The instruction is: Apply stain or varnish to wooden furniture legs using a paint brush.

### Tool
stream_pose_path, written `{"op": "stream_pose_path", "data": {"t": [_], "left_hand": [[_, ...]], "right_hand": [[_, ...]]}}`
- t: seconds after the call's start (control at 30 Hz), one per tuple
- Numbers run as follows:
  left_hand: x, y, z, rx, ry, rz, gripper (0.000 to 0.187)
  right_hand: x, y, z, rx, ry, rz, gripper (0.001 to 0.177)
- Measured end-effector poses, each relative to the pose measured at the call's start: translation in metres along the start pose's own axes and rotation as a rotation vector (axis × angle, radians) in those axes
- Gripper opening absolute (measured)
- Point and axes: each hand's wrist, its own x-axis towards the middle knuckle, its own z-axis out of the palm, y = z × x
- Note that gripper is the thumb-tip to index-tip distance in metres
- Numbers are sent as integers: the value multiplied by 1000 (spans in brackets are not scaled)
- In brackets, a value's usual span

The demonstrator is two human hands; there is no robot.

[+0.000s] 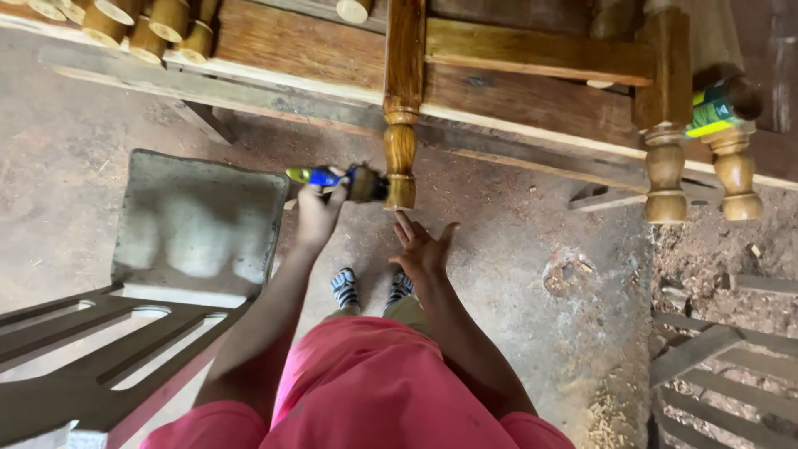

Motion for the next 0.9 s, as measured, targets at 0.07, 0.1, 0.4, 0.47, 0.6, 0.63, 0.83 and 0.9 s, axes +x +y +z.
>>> {"op": "stream_pose_path", "data": {"t": [0.07, 0.1, 0.4, 0.47, 0.6, 0.63, 0.83, 0.9], "left_hand": [[9, -31, -19, 168, -22, -32, 7], [6, -59, -25, 170, -19, -32, 7], [-9, -49, 14, -379, 142, -442, 8], [-8, -29, 6, -418, 205, -448, 15], [-4, -6, 6, -477, 200, -363, 15], [-6, 3, 9, -443, 178, -277, 17], [-52, 22, 39, 87, -137, 304, 19], [-66, 4, 50, 239, -310, 533, 44]], "right_hand": [[18, 1, -19, -31, -31, -14, 97], [16, 2, -17, -32, -33, -11, 97], [-8, 0, -3, -78, 14, -37, 117], [-26, 2, -1, -137, 36, -53, 107], [-13, 20, -41, -204, 33, 35, 79], [-13, 25, -45, -302, -12, 95, 65], [-75, 12, 17, -365, -400, 142, 48], [-89, 0, 35, -369, -402, 117, 50]]}}
